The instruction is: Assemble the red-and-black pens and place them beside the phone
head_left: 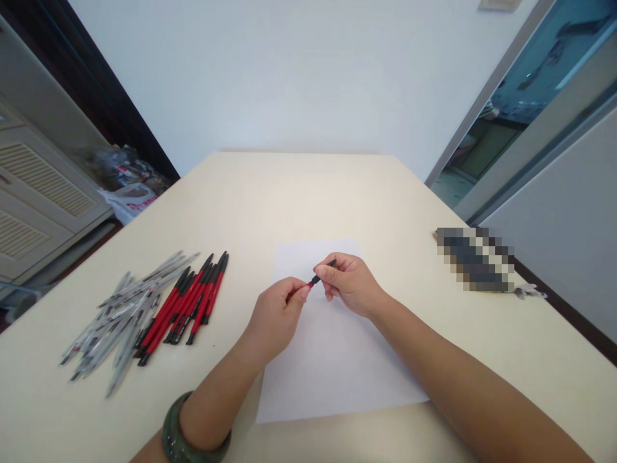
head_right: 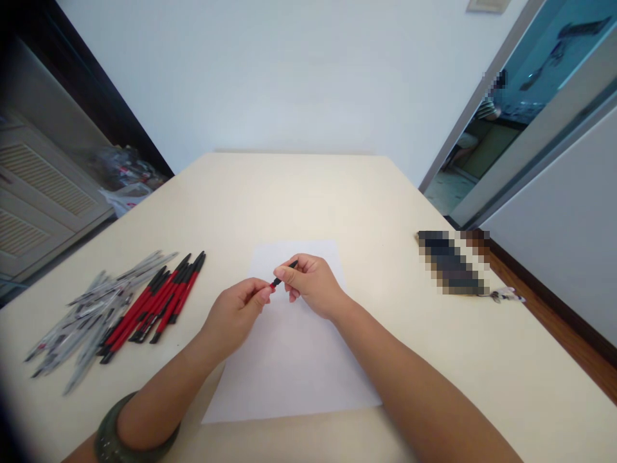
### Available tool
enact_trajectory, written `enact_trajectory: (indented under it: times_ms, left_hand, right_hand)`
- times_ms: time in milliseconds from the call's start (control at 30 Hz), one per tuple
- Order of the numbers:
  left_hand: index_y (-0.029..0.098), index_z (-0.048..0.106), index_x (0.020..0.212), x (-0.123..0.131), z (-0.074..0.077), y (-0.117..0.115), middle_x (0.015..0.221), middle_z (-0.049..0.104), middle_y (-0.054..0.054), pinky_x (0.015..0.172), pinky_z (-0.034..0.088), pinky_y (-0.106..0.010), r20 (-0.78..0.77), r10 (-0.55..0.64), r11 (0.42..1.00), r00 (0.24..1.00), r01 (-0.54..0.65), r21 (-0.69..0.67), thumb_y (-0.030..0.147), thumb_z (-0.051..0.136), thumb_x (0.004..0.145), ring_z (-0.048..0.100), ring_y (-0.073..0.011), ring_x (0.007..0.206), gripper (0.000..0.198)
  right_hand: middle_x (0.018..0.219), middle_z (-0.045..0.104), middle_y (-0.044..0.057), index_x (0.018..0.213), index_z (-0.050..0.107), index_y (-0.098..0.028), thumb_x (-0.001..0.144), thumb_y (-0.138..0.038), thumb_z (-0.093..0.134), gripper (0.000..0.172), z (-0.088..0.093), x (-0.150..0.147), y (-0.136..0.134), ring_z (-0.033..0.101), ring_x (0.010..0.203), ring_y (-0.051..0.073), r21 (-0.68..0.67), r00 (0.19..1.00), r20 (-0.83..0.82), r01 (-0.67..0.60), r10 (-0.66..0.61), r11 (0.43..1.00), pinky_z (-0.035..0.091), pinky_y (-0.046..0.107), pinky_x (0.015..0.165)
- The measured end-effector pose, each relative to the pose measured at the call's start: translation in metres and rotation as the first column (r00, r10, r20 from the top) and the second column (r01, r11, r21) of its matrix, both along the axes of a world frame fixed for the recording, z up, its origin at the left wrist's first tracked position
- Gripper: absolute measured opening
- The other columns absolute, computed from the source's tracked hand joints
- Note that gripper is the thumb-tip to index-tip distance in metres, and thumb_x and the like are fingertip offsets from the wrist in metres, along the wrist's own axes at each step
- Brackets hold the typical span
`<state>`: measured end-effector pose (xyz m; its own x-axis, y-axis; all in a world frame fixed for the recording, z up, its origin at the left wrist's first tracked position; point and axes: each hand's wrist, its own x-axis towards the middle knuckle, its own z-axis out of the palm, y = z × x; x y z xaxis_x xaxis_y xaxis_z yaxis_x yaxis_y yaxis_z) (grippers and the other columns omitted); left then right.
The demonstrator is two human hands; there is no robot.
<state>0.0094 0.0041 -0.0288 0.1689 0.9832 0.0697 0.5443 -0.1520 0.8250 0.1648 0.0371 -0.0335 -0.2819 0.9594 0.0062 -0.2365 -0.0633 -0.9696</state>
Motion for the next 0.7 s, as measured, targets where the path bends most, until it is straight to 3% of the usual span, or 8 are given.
enact_trajectory:
  times_ms: [167,400,500,700]
  left_hand:
    - [0.020,0.045,0.076,0.0009,-0.0065,-0.0004,0.062,0.054,0.005,0.048,0.034,-0.021,0.127,0.006,0.998,0.992,0.002,-0.066,0.034,0.048,0.076,0.048,-0.0097,0.051,0.014]
    - [0.019,0.056,0.077,-0.0013,0.0031,0.0003,0.060,0.052,0.002,0.050,0.034,-0.023,-0.021,-0.002,1.000,1.000,0.002,-0.016,0.038,0.030,0.084,0.047,-0.0118,0.053,0.033]
    - [0.019,0.054,0.074,-0.0015,0.0019,-0.0002,0.059,0.050,0.003,0.050,0.033,-0.023,-0.052,-0.003,1.000,0.999,0.003,0.000,0.038,0.036,0.082,0.046,-0.0120,0.053,0.027]
    - [0.021,0.047,0.082,0.0025,0.0011,-0.0036,0.059,0.052,0.005,0.047,0.031,-0.021,0.029,-0.029,0.998,0.999,0.031,-0.058,0.037,0.038,0.081,0.044,-0.0102,0.048,0.018]
  right_hand:
    - [0.046,0.050,-0.005,0.066,0.055,-0.015,0.065,-0.031,0.064,0.018,-0.0019,-0.0036,-0.0023,0.043,0.038,0.006,0.019,0.999,0.032,-0.003,0.002,1.000,0.037,0.019,0.036]
    - [0.048,0.052,-0.004,0.065,0.054,-0.015,0.063,-0.035,0.066,0.023,0.0002,-0.0016,-0.0001,0.044,0.038,0.006,0.010,0.998,0.045,0.038,-0.038,0.999,0.038,0.020,0.037]
    - [0.047,0.051,-0.004,0.065,0.054,-0.015,0.062,-0.034,0.066,0.023,0.0012,-0.0022,-0.0009,0.043,0.038,0.006,0.019,0.999,0.032,0.034,-0.035,0.999,0.037,0.020,0.037]
    - [0.046,0.051,-0.004,0.065,0.053,-0.015,0.064,-0.035,0.065,0.024,0.0018,-0.0028,-0.0017,0.043,0.037,0.006,0.025,0.997,0.056,0.045,-0.046,0.999,0.037,0.020,0.037]
